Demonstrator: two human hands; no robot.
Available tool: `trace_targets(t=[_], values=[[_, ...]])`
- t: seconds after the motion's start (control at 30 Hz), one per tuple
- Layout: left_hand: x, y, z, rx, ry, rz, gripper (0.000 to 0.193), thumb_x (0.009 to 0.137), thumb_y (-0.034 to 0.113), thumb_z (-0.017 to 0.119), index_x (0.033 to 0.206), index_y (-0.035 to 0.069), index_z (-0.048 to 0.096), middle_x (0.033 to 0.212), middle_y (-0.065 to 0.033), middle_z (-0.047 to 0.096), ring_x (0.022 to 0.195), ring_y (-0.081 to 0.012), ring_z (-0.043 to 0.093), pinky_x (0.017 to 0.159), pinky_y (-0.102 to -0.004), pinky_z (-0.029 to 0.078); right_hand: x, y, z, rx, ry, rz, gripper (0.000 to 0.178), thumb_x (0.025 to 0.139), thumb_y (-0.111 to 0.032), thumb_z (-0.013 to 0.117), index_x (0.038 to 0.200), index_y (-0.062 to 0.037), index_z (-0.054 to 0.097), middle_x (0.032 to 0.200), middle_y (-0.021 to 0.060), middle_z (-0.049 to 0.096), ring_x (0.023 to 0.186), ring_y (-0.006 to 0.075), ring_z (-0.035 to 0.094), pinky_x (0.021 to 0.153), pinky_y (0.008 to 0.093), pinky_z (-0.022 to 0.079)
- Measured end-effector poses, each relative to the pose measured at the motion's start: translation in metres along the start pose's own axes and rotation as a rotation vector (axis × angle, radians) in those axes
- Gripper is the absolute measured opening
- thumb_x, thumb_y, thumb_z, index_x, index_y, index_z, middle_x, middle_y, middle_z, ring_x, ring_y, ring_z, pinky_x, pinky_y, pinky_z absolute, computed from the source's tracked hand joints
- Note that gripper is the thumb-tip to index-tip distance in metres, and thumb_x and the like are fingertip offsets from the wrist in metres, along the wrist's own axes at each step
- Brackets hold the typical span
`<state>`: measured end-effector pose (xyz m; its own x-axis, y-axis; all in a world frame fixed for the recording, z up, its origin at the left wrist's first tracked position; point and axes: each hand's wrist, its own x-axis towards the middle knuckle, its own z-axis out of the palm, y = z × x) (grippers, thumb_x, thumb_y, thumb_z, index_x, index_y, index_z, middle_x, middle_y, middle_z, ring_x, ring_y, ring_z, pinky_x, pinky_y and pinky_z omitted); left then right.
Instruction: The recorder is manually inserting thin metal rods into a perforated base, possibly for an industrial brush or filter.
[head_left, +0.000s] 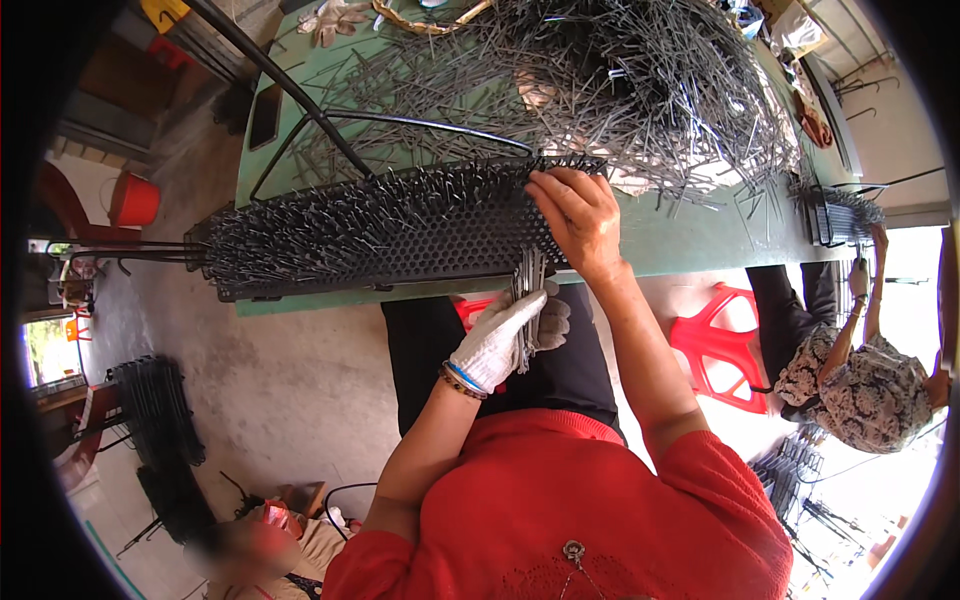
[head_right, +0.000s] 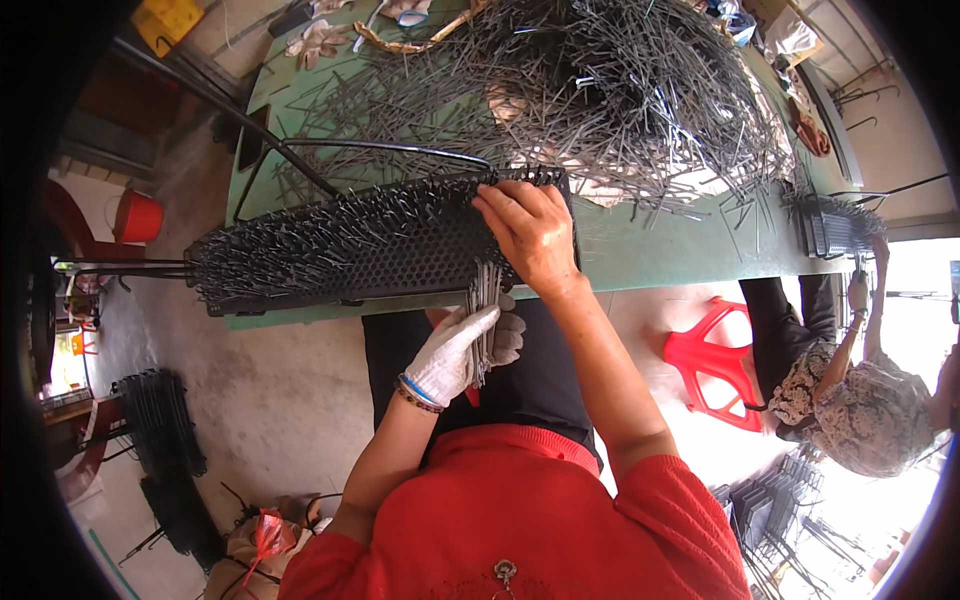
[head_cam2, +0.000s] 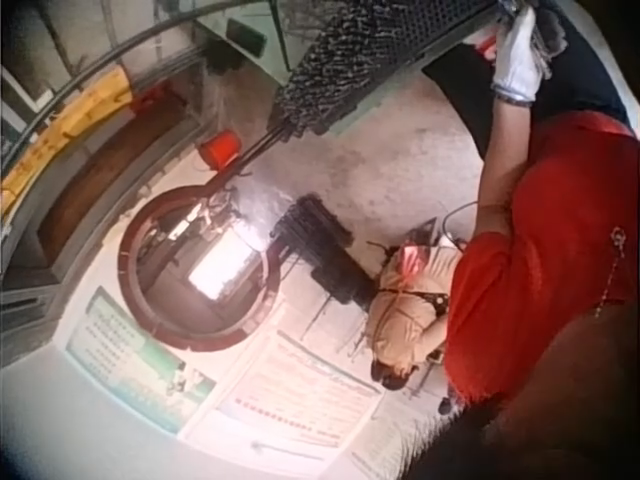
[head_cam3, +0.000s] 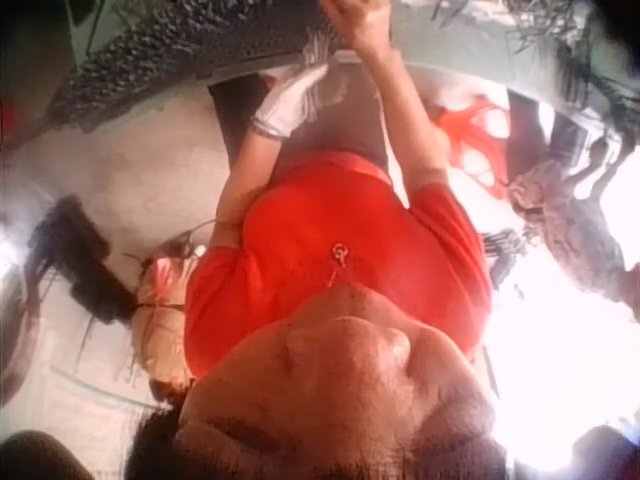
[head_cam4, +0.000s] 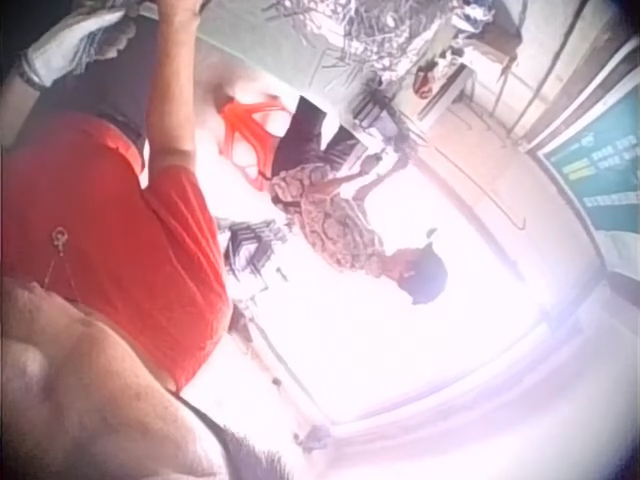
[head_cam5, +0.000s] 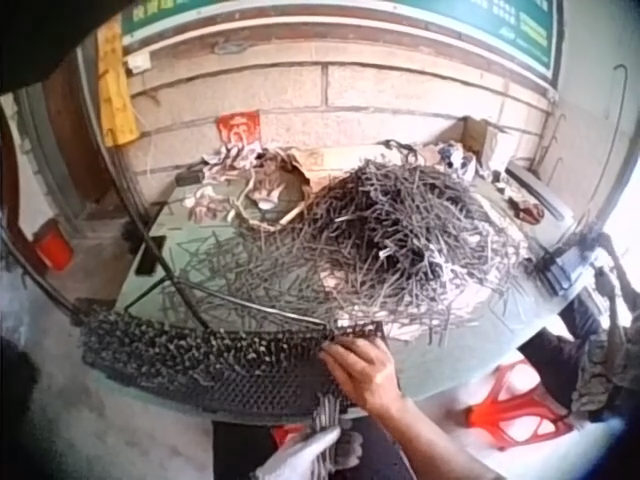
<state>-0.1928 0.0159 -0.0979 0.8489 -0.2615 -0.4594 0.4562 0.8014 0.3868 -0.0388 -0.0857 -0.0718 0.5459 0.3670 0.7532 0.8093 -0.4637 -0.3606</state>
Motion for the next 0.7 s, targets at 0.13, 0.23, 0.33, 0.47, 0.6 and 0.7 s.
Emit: trace_targets(t=[0.13,0.23,0.33,0.47,0.6,0.7], values=[[0.0010,0.0007,-0.0016,-0.024,-0.005,0.018,0.024,0.098,0.015,0.051,0.115,-0.001,0.056,0.097,-0.0165,0.067,0.078,-0.0239,0.069,0.068,-0.0358,0.060,-0.0027,0.0031,0.0032,-0.029,0.077,0.054,0.022,0.074,-0.009,0.076,0.095,-0.0079,0.070,0.088,0.0033,0.066,0.072,0.0199,0.059,0.064,0.0325,0.045],[0.0019,-0.0002,-0.0024,0.008,0.015,0.027,0.024,0.098,0.016,0.051,0.115,0.000,0.056,0.097,-0.0159,0.067,0.078,-0.0235,0.069,0.069,-0.0352,0.060,-0.0047,0.0031,0.0086,0.002,0.100,0.043,0.022,0.073,-0.009,0.077,0.094,-0.0082,0.070,0.088,0.0029,0.066,0.071,0.0191,0.058,0.065,0.0327,0.043],[0.0003,0.0015,-0.0014,0.049,0.047,0.021,0.024,0.097,0.017,0.053,0.115,0.001,0.056,0.096,-0.0153,0.067,0.078,-0.0228,0.069,0.068,-0.0346,0.060,-0.0029,0.0002,0.0037,-0.030,0.071,0.044,0.022,0.072,-0.009,0.078,0.093,-0.0086,0.071,0.088,0.0022,0.066,0.070,0.0191,0.058,0.066,0.0322,0.042],[-0.0008,0.0007,-0.0012,0.008,0.027,0.019,0.024,0.096,0.017,0.054,0.114,0.002,0.057,0.096,-0.0149,0.067,0.077,-0.0221,0.069,0.067,-0.0345,0.060,-0.0036,0.0022,0.0036,-0.051,0.087,0.064,0.022,0.073,-0.008,0.077,0.094,-0.0088,0.072,0.090,0.0034,0.067,0.075,0.0196,0.060,0.068,0.0304,0.042],[-0.0004,-0.0008,-0.0027,0.021,0.033,0.013,0.025,0.096,0.017,0.055,0.116,0.001,0.057,0.095,-0.0147,0.067,0.077,-0.0218,0.069,0.067,-0.0346,0.060,0.0000,0.0032,0.0030,-0.042,0.083,-0.022,0.022,0.070,-0.012,0.079,0.090,-0.0097,0.071,0.087,0.0019,0.066,0.072,0.0192,0.058,0.067,0.0314,0.042],[-0.0023,0.0003,-0.0032,0.029,0.047,0.018,0.026,0.096,0.016,0.055,0.117,0.001,0.057,0.095,-0.0143,0.067,0.077,-0.0215,0.069,0.067,-0.0343,0.060,0.0006,0.0029,0.0029,-0.034,0.017,0.002,0.023,0.068,-0.011,0.080,0.089,-0.0097,0.071,0.087,0.0028,0.066,0.074,0.0197,0.058,0.068,0.0316,0.043]])
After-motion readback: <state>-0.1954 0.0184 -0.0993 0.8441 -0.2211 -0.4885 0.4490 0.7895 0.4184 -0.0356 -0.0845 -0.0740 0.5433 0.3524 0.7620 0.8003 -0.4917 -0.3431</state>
